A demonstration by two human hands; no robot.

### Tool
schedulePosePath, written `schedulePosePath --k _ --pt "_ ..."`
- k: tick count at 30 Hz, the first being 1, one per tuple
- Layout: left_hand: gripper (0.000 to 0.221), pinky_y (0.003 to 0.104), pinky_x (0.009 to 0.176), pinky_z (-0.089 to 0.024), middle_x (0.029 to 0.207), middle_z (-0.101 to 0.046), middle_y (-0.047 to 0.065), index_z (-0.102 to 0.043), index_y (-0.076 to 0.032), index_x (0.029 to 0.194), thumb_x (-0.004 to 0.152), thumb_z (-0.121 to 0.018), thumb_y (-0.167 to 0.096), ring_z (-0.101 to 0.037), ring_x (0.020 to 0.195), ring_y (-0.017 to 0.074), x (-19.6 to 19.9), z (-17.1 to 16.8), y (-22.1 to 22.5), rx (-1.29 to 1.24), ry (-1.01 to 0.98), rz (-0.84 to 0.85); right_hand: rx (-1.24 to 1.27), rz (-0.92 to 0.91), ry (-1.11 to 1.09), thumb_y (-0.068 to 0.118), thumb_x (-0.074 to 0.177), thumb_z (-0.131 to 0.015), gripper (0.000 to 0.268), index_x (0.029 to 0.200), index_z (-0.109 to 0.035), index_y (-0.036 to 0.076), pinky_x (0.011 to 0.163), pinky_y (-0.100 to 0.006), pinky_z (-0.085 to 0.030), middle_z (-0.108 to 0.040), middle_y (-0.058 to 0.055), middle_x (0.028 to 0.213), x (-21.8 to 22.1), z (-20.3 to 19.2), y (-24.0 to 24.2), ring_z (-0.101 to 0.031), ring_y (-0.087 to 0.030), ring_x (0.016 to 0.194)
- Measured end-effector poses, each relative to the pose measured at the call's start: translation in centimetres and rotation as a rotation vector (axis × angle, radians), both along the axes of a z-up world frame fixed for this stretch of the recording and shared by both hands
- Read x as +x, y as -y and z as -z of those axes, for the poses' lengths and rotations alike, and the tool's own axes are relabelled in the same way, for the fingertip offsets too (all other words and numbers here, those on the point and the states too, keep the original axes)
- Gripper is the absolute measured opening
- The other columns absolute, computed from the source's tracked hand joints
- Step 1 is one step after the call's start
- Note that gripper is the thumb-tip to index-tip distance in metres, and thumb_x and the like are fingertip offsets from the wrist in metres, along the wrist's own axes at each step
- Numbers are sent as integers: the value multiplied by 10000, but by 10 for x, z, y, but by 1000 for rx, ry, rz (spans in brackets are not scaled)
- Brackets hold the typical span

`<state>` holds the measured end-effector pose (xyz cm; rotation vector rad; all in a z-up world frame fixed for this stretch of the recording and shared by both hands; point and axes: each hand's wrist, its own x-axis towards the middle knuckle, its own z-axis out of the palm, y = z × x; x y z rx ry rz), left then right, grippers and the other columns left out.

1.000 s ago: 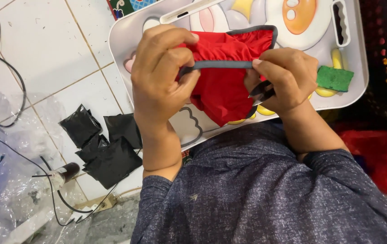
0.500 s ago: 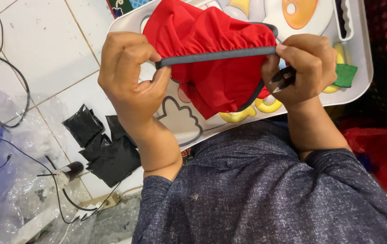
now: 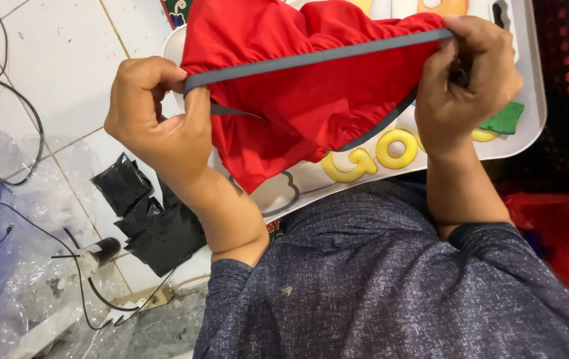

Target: Trimming and inspecting the elastic band of a red garment using scissors

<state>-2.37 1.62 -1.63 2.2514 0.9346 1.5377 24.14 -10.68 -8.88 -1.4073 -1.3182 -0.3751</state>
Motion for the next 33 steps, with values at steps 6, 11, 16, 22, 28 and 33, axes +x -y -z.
schedulePosePath --k 6,11,16,22,28,33 --pt "287 279 585 -420 798 -605 79 -575 -14 922 786 -711 198 -470 624 158 -2 3 0 -22 96 -80 29 -28 -92 -238 1003 -560 195 1156 -581 -119 627 -337 -455 -615 -198 922 4 6 -6 -504 -223 671" --pt "215 279 597 -402 747 -547 88 -536 32 903 784 -636 182 -450 589 175 12 -1 5 -58 34 34 88 -94 -120 -183 1054 -524 168 1194 -561 -99 635 -339 -457 -591 -190 1021 1 2 -11 -515 -224 700" --pt "228 249 632 -335 780 -463 34 -449 -32 992 945 -603 129 -378 633 117 26 -3 10 -349 60 257 -150 -187 -235 -215 1058 -627 279 1275 -519 -77 645 -315 -406 -597 -164 1000 -1 -13 -4 -475 -197 716" --pt "198 231 793 -326 990 -458 32 -448 -95 1164 1011 -573 -94 -403 806 125 27 5 -5 -427 208 357 -376 -259 -219 -206 993 -633 418 1352 -470 -67 775 -358 -453 -528 -204 1152 20 -17 24 -542 -273 913" --pt "464 275 1005 -371 1301 -491 102 -436 -84 1423 976 -534 -2 -456 1075 193 21 -4 -5 -418 191 596 -607 -60 161 -132 925 -779 388 1282 -634 -84 815 -415 -492 -533 -204 1156 64 16 63 -588 -341 949" --pt "434 306 880 -465 1223 -535 88 -491 -74 1319 1055 -708 193 -504 939 196 32 -50 18 -258 -6 507 -709 5 301 -18 852 -815 391 1230 -718 -40 810 -423 -511 -596 -179 1089 93 53 85 -606 -357 931"
